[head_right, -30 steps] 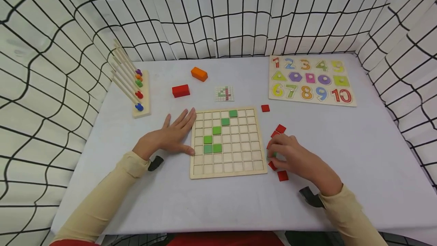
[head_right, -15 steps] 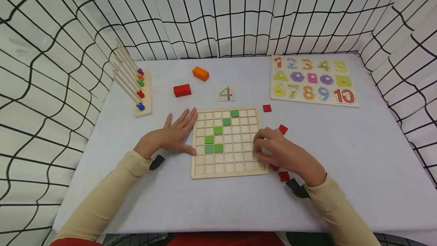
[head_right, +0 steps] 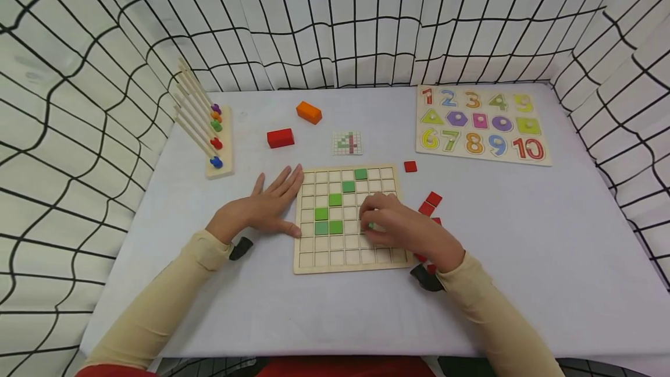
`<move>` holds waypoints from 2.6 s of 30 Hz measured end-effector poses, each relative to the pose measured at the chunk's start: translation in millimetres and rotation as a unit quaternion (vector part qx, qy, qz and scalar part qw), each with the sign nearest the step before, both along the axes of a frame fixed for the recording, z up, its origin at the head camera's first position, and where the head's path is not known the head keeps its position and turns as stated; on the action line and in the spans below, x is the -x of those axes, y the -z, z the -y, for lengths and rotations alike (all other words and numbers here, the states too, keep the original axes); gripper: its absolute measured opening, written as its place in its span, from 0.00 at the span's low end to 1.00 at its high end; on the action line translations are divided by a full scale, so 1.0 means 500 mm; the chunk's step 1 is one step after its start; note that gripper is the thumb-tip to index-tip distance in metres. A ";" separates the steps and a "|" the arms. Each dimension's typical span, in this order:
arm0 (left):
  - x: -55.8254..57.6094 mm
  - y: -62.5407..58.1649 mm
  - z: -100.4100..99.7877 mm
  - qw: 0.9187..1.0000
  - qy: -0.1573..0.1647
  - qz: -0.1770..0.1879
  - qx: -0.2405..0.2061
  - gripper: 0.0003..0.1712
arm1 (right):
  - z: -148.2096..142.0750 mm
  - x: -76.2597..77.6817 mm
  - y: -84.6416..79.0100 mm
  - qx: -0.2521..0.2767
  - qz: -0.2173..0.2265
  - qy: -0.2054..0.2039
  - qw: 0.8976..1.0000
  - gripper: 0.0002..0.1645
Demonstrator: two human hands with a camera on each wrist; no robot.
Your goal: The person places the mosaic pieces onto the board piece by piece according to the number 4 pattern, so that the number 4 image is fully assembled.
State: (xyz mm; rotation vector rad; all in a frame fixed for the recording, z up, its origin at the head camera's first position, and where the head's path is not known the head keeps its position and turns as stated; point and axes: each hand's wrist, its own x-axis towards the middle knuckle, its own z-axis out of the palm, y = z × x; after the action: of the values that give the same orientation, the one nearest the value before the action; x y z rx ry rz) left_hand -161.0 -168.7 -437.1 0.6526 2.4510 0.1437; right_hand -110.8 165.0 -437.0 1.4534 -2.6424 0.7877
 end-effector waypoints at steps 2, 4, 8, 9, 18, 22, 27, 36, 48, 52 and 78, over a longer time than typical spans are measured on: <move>0.003 0.010 0.000 1.000 -0.006 0.004 -0.003 0.80 | 0.018 0.010 0.014 0.028 -0.022 -0.024 0.999 0.12; 0.006 0.019 -0.001 1.000 -0.010 0.007 -0.006 0.81 | 0.033 0.017 0.030 0.052 -0.039 -0.043 0.997 0.12; 0.011 0.031 -0.002 1.000 -0.013 0.010 -0.008 0.82 | 0.051 0.018 0.045 0.062 -0.037 -0.045 0.996 0.09; 0.010 0.029 -0.002 1.000 -0.012 0.009 -0.008 0.82 | 0.053 0.018 0.046 0.060 -0.037 -0.044 0.997 0.09; 0.009 0.024 0.004 1.000 -0.013 0.008 -0.008 0.81 | 0.061 0.013 0.038 0.034 -0.018 -0.019 0.999 0.06; 0.008 0.024 0.002 1.000 -0.013 0.010 -0.012 0.82 | 0.051 0.011 0.036 0.020 0.000 -0.021 1.000 0.06; 0.009 0.024 0.003 1.000 -0.014 0.009 -0.007 0.81 | 0.029 0.011 0.031 0.033 0.006 -0.019 0.999 0.08; 0.002 0.006 0.004 1.000 -0.012 0.015 -0.020 0.80 | -0.031 0.008 0.008 0.007 0.047 0.053 0.997 0.12; 0.001 -0.003 -0.001 1.000 -0.002 0.002 0.000 0.80 | -0.099 0.015 0.010 0.017 0.010 0.087 0.996 0.11; 0.002 -0.003 -0.001 1.000 -0.001 -0.002 -0.002 0.80 | -0.114 0.014 0.010 0.007 0.002 0.103 0.995 0.12; 0.000 0.009 0.004 1.000 -0.004 0.004 -0.007 0.80 | -0.166 0.024 -0.010 -0.054 0.068 0.191 0.978 0.13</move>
State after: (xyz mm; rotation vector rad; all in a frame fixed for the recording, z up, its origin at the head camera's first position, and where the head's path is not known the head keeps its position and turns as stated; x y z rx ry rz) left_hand -161.2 -170.9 -441.7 0.6467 2.4468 0.1661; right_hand -122.7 248.1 -431.8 0.8855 -2.9705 0.7357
